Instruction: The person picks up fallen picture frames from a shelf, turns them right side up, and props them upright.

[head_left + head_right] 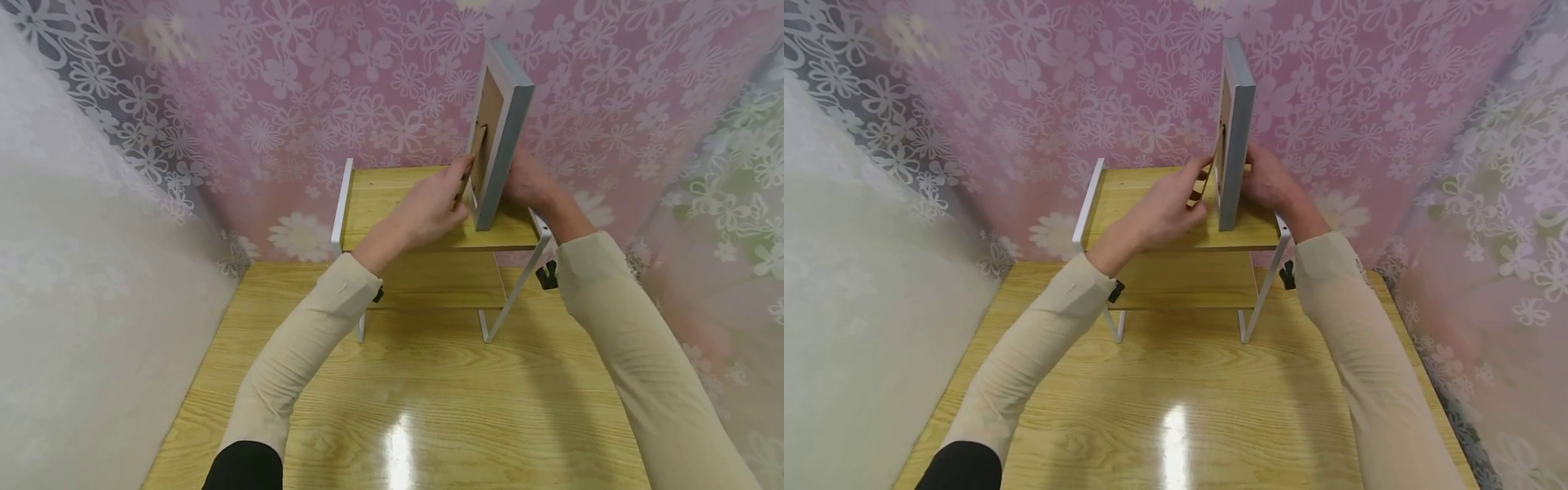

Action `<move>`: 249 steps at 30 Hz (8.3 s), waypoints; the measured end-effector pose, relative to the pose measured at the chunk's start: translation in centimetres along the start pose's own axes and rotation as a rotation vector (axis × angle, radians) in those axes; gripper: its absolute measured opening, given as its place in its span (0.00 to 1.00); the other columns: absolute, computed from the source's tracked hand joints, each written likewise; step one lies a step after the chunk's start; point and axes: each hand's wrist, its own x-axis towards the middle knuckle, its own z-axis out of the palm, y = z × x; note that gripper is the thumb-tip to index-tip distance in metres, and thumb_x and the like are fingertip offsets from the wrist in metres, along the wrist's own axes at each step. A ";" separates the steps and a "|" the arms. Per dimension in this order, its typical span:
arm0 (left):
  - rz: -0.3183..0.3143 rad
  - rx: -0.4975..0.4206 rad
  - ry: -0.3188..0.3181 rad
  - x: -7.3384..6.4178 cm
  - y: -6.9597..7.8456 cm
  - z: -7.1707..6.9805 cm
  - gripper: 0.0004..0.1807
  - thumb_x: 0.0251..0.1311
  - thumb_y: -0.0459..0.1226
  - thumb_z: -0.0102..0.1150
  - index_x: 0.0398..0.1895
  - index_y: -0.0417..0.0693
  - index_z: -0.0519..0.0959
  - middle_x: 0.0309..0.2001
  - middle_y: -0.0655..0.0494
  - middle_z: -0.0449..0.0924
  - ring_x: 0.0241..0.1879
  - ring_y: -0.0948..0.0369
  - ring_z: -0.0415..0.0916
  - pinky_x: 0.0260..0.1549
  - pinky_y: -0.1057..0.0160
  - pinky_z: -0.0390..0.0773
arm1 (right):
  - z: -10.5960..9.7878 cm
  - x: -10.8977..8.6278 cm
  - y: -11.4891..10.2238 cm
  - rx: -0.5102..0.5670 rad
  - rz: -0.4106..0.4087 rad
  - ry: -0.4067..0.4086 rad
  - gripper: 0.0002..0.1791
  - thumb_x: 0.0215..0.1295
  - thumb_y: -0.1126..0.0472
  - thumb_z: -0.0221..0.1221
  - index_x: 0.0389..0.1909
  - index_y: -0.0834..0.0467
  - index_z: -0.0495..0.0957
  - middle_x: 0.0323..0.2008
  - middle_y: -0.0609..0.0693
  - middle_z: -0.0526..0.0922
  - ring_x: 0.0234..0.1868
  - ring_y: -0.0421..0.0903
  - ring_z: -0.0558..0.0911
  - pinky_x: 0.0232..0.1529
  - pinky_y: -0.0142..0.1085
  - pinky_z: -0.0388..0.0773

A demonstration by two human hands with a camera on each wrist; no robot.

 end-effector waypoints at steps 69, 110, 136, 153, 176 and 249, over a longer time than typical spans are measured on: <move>0.028 0.278 0.059 -1.2 -1.4 -2.4 0.34 0.63 0.30 0.50 0.74 0.42 0.57 0.69 0.42 0.62 0.65 0.47 0.67 0.58 0.54 0.74 | -0.1 -0.2 0.2 0.028 0.165 -0.053 0.13 0.74 0.58 0.50 0.52 0.62 0.70 0.51 0.58 0.72 0.52 0.52 0.68 0.60 0.46 0.63; -0.027 -0.096 0.377 -0.8 2.6 3.3 0.20 0.75 0.39 0.49 0.63 0.36 0.67 0.31 0.51 0.81 0.21 0.63 0.74 0.21 0.70 0.69 | -0.4 0.0 0.0 0.111 0.084 -0.118 0.30 0.69 0.63 0.57 0.71 0.58 0.63 0.70 0.60 0.66 0.70 0.54 0.62 0.72 0.52 0.54; -0.089 -0.328 0.434 -2.7 0.6 3.0 0.17 0.74 0.37 0.50 0.59 0.37 0.65 0.38 0.46 0.83 0.35 0.60 0.83 0.34 0.69 0.80 | -0.4 0.1 0.1 0.070 0.108 -0.141 0.54 0.50 0.83 0.42 0.80 0.47 0.48 0.74 0.59 0.60 0.73 0.59 0.60 0.74 0.55 0.50; -0.098 -0.349 0.441 -3.2 -0.1 2.7 0.18 0.74 0.36 0.51 0.61 0.36 0.66 0.37 0.45 0.84 0.32 0.59 0.82 0.30 0.68 0.79 | -0.3 -0.1 0.0 0.070 0.102 -0.110 0.50 0.52 0.83 0.43 0.78 0.50 0.53 0.71 0.60 0.64 0.71 0.59 0.63 0.73 0.54 0.55; -0.012 -0.429 0.625 -4.4 -1.2 3.1 0.38 0.67 0.34 0.59 0.71 0.39 0.48 0.41 0.41 0.79 0.30 0.56 0.82 0.33 0.68 0.82 | -0.3 -0.5 0.1 0.193 0.134 -0.029 0.28 0.77 0.51 0.49 0.70 0.62 0.64 0.62 0.57 0.70 0.60 0.48 0.70 0.58 0.40 0.68; -0.111 -0.262 0.412 -5.4 -4.6 -2.6 0.39 0.71 0.30 0.47 0.80 0.44 0.41 0.74 0.47 0.58 0.55 0.54 0.73 0.46 0.62 0.79 | -2.6 -4.0 -2.1 0.058 0.048 -0.119 0.26 0.72 0.50 0.57 0.64 0.61 0.72 0.44 0.56 0.84 0.35 0.50 0.85 0.45 0.30 0.74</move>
